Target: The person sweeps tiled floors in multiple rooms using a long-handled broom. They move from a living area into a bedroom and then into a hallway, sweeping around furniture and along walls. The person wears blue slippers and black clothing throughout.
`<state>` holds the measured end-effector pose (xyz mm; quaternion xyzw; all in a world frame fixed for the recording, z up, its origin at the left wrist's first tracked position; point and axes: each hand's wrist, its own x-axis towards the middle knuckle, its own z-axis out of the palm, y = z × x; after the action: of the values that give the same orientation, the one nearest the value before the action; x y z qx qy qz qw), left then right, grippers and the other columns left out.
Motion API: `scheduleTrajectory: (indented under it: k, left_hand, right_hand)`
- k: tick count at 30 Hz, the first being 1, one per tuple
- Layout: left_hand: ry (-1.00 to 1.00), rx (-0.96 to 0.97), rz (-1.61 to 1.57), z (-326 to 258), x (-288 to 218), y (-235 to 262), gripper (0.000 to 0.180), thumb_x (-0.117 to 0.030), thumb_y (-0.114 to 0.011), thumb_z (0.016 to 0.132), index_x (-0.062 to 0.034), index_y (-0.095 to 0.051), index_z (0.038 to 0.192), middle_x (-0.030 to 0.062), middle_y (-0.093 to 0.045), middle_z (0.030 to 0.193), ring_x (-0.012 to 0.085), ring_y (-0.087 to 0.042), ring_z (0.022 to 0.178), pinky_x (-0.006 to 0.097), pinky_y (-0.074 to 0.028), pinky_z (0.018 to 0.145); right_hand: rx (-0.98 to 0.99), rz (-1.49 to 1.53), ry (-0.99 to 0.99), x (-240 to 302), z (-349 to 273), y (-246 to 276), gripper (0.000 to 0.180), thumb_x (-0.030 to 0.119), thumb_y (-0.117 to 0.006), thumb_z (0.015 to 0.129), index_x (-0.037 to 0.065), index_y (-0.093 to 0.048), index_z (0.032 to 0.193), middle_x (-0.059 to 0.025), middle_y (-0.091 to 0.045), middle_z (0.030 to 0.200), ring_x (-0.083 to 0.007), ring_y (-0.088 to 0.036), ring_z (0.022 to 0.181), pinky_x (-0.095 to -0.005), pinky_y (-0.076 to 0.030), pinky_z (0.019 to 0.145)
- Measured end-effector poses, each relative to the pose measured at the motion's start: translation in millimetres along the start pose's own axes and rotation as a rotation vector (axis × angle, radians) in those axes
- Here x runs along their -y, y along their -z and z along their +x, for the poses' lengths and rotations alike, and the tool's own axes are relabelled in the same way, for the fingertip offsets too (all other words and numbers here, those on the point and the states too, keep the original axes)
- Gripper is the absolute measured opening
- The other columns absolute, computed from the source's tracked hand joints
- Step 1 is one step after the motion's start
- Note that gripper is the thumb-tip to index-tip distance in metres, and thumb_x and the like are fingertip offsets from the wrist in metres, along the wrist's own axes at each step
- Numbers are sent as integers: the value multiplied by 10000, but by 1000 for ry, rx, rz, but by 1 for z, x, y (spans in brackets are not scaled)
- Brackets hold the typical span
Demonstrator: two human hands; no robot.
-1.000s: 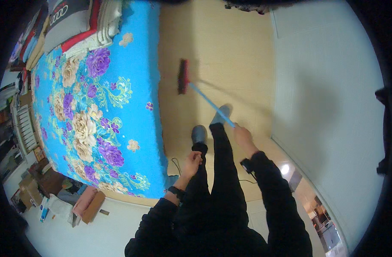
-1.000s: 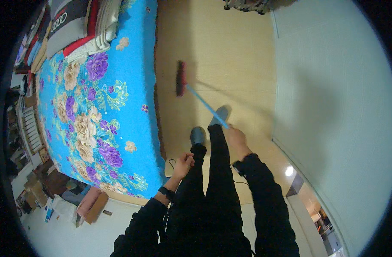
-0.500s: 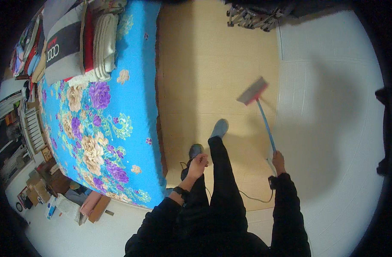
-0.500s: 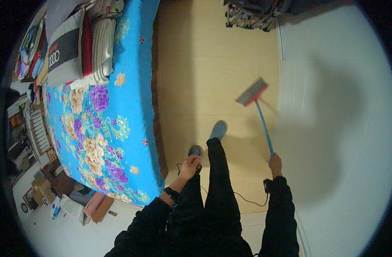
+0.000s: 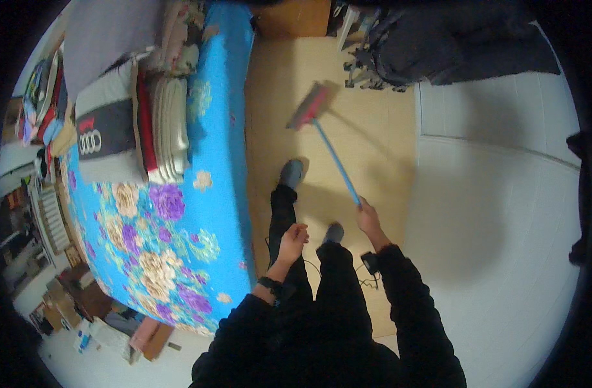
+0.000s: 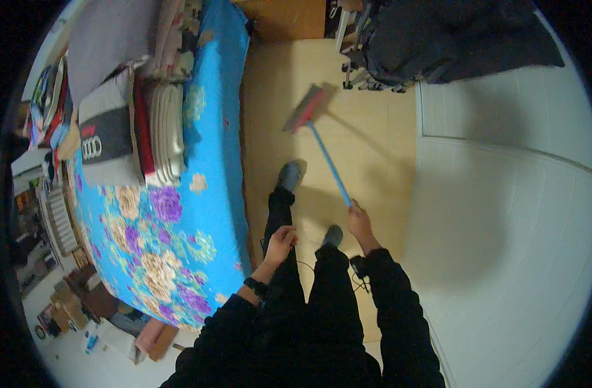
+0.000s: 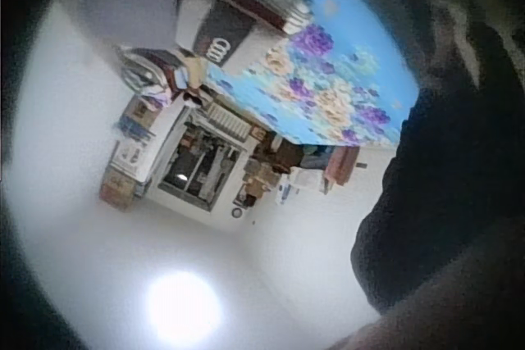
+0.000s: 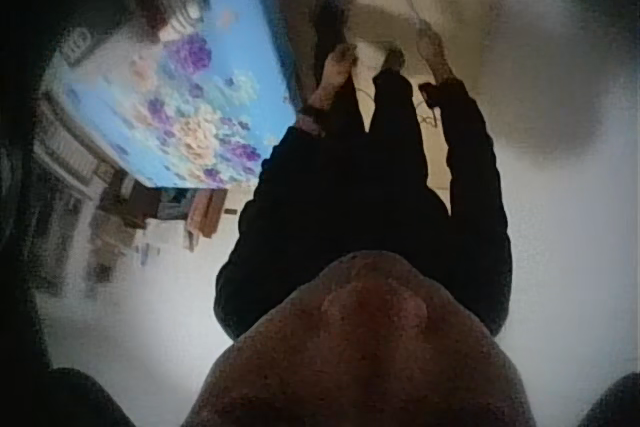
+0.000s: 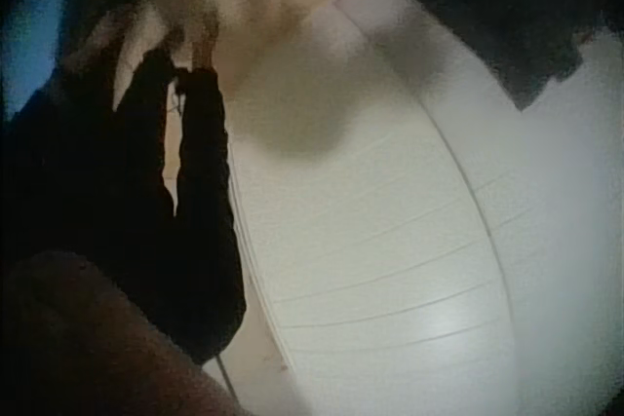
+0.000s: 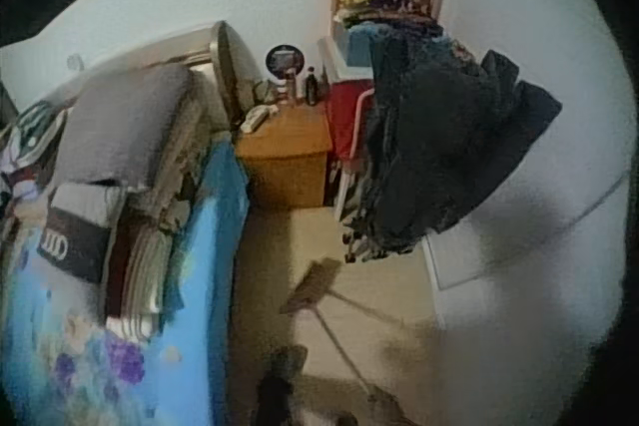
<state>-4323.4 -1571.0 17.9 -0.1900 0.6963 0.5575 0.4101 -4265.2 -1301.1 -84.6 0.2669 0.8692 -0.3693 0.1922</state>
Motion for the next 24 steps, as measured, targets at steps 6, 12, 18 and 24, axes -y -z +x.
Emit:
scheduleTrajectory:
  k: [6, 12, 18, 24]
  left_hand:
    - [54, 4, 3, 80, -50, 68, 210, -189, -523, 946, -25, -592, 1058, 50, -624, 784, 126, -595, 687, 266, -483, 625]
    - [92, 98, 210, 123, -81, 90, 200, -193, -510, 957, -57, -595, 1077, 38, -613, 764, 114, -587, 670, 256, -470, 599]
    - [53, 302, 382, 121, -86, 35, 197, -187, -512, 958, -39, -579, 1069, 48, -613, 784, 120, -587, 692, 263, -481, 629]
    - [83, 475, 380, 100, -74, -24, 186, -166, -490, 968, -20, -563, 1059, 38, -566, 775, 124, -573, 710, 262, -475, 640]
  right_hand:
    - [5, -107, 132, 142, 207, -47, 182, 192, -466, 889, 47, -573, 904, -221, -639, 844, -434, -613, 795, -542, -490, 708]
    - [63, -371, -20, 14, 179, -26, 171, 175, -491, 881, 35, -585, 915, -198, -640, 874, -383, -625, 814, -504, -500, 678]
    - [41, -101, -524, -86, -81, 9, 283, 249, -425, 962, 6, -569, 952, -229, -623, 939, -432, -590, 881, -520, -477, 735]
    - [-185, 95, -630, -89, -182, 12, 285, 260, -454, 960, -2, -552, 1014, -240, -627, 820, -442, -608, 803, -501, -490, 682]
